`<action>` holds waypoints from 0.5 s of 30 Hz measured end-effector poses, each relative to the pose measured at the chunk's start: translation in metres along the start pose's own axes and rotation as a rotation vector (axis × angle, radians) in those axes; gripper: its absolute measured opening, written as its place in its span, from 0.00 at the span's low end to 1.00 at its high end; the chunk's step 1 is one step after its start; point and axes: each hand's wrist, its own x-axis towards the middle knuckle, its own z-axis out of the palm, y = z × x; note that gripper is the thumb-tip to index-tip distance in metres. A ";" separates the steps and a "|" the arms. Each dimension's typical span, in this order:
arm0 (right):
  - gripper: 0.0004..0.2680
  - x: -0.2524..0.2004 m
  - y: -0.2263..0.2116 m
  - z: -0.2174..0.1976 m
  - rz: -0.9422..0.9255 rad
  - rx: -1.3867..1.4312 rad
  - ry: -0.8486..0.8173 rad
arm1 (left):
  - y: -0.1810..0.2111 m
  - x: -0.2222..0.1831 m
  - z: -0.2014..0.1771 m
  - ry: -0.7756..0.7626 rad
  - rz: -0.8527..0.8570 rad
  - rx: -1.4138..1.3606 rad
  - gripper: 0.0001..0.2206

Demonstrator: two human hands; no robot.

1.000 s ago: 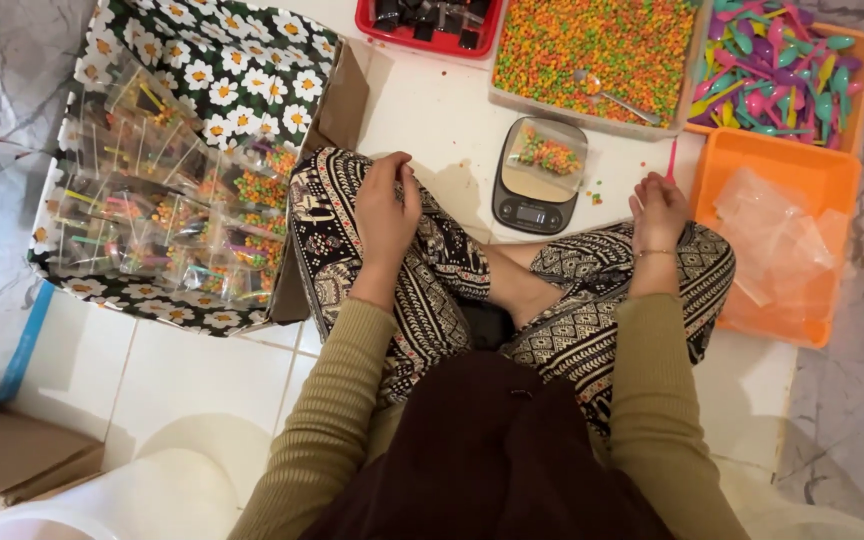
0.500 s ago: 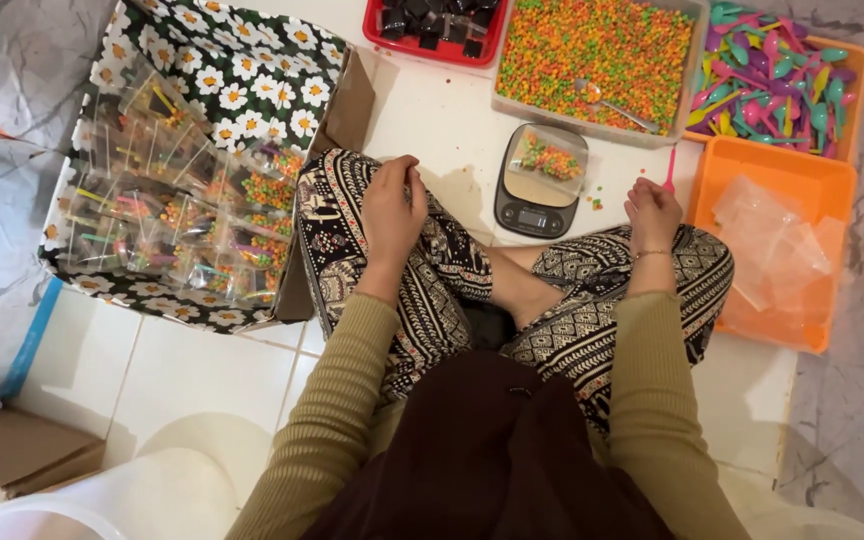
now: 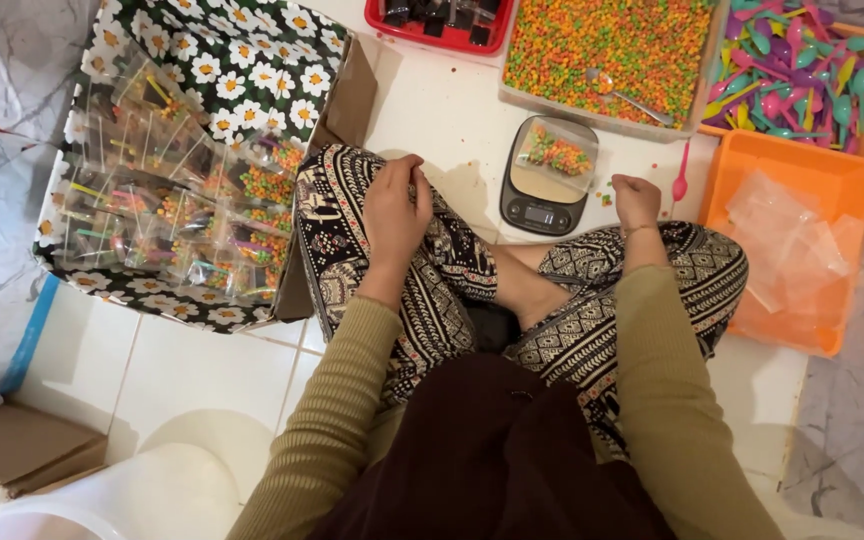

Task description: Manually filling small plastic bags with colorful candies, weighing them on a digital scale for consistency, and organizing them into a larger container.

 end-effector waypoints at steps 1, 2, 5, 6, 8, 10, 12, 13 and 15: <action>0.13 0.001 -0.001 0.002 0.012 0.037 0.000 | 0.005 0.002 -0.004 0.003 0.001 0.008 0.06; 0.14 0.001 -0.001 0.005 0.026 0.073 -0.001 | 0.009 0.003 -0.007 0.003 0.000 0.017 0.05; 0.18 -0.005 -0.012 0.006 0.037 0.037 -0.045 | 0.008 0.003 -0.007 -0.008 0.003 0.024 0.05; 0.18 -0.013 -0.022 0.005 0.042 0.034 -0.044 | 0.010 0.004 -0.008 -0.013 0.000 0.021 0.05; 0.18 -0.025 -0.043 0.002 0.063 0.094 -0.068 | 0.013 0.008 -0.010 -0.013 0.021 0.054 0.05; 0.18 -0.023 -0.039 0.005 0.073 0.106 -0.072 | 0.009 0.006 -0.003 -0.014 0.025 0.067 0.05; 0.18 -0.021 -0.035 0.008 0.081 0.121 -0.081 | 0.007 0.004 -0.002 -0.014 0.029 0.085 0.05; 0.17 -0.019 -0.032 0.010 0.080 0.131 -0.073 | 0.007 0.004 -0.002 -0.018 0.028 0.092 0.05; 0.15 -0.019 -0.029 0.013 0.076 0.144 -0.068 | 0.007 0.003 -0.002 -0.021 0.026 0.104 0.05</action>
